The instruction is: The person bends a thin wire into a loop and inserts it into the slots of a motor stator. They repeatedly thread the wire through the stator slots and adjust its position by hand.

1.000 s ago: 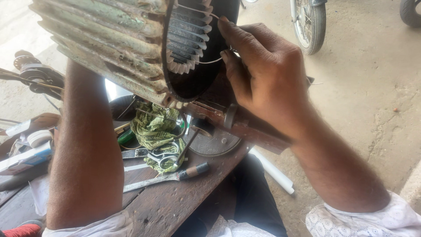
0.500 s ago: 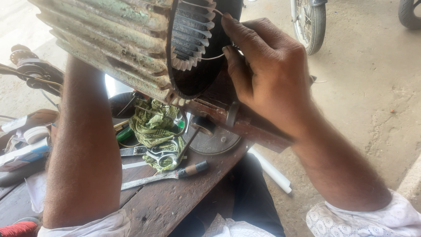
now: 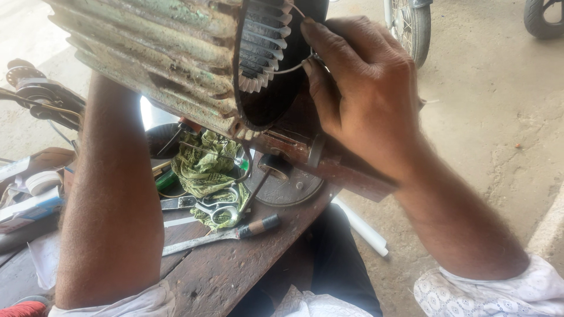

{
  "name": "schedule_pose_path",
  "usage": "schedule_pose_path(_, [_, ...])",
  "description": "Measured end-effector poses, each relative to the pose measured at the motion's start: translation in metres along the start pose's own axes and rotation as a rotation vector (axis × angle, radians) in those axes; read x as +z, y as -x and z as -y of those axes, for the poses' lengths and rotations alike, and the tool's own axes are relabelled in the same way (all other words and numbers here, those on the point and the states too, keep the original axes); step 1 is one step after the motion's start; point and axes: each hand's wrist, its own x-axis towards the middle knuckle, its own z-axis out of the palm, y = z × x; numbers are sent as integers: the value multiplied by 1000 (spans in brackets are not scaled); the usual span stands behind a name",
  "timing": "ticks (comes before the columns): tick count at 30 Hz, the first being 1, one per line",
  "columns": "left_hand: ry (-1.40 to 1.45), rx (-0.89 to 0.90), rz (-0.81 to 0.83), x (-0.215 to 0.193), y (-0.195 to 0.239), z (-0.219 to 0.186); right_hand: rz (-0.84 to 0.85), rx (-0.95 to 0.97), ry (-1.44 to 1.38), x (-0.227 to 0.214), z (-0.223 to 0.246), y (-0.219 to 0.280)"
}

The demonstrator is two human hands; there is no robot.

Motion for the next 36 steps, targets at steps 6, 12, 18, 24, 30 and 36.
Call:
schedule_pose_path(6, [1, 1, 10, 4, -4, 0, -35, -21, 24, 2, 0, -7])
schedule_pose_path(12, [7, 0, 16, 8, -3, -1, -54, -105, -7, 2, 0, -7])
schedule_pose_path(18, [19, 4, 25, 17, -4, 0, -10, -56, -92, 14, -8, 2])
schedule_pose_path(24, [30, 11, 31, 23, -3, -1, 5, -53, -95, 20, -15, 10])
schedule_pose_path(30, [25, 13, 33, 24, -1, -1, 26, -61, -8, 19, -17, 11])
schedule_pose_path(36, [42, 24, 32, 29, -5, -1, 41, -65, 41, 19, -19, 11])
